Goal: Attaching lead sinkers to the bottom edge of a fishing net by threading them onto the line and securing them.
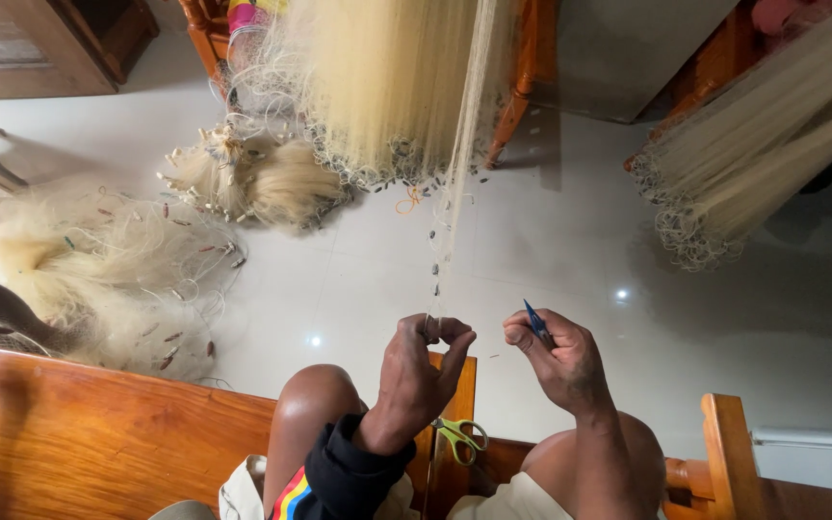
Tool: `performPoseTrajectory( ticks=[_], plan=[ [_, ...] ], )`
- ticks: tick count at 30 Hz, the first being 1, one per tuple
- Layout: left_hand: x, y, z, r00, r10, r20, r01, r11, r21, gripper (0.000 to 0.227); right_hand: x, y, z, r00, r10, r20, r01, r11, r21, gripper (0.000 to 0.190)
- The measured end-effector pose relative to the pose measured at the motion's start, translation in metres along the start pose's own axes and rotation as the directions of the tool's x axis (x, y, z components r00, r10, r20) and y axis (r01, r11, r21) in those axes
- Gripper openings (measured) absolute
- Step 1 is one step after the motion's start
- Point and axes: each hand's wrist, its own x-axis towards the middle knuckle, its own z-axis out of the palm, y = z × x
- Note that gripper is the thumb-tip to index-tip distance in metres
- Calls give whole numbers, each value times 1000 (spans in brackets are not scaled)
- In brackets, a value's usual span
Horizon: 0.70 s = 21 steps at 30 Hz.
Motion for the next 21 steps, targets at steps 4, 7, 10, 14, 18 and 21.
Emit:
performPoseTrajectory(
  ticks=[4,7,10,14,18,21],
  plan=[
    [0,0,0,999,-45,12,46,999,-28,39,0,-3,0,999,54,-3,-54,998,-43,13],
    [1,2,-3,997,-65,32,67,995,-71,40,-1,-1,1,999,33,-5,-34,998,-61,18],
    [2,4,-4,995,-86,56,91,990,-109,41,-1,6,4,991,-129,28,130,990,-49,42],
    [2,4,-5,991,-89,99,103,983,-149,42,-4,4,14,969,-228,95,230,973,-6,61],
    [5,8,-8,986,-110,126,131,977,-168,43,-1,-4,21,965,-251,74,259,957,-134,45],
    [7,7,-9,973,-183,140,216,934,-286,44,1,-4,25,954,-299,20,297,937,-185,27]
  ],
)
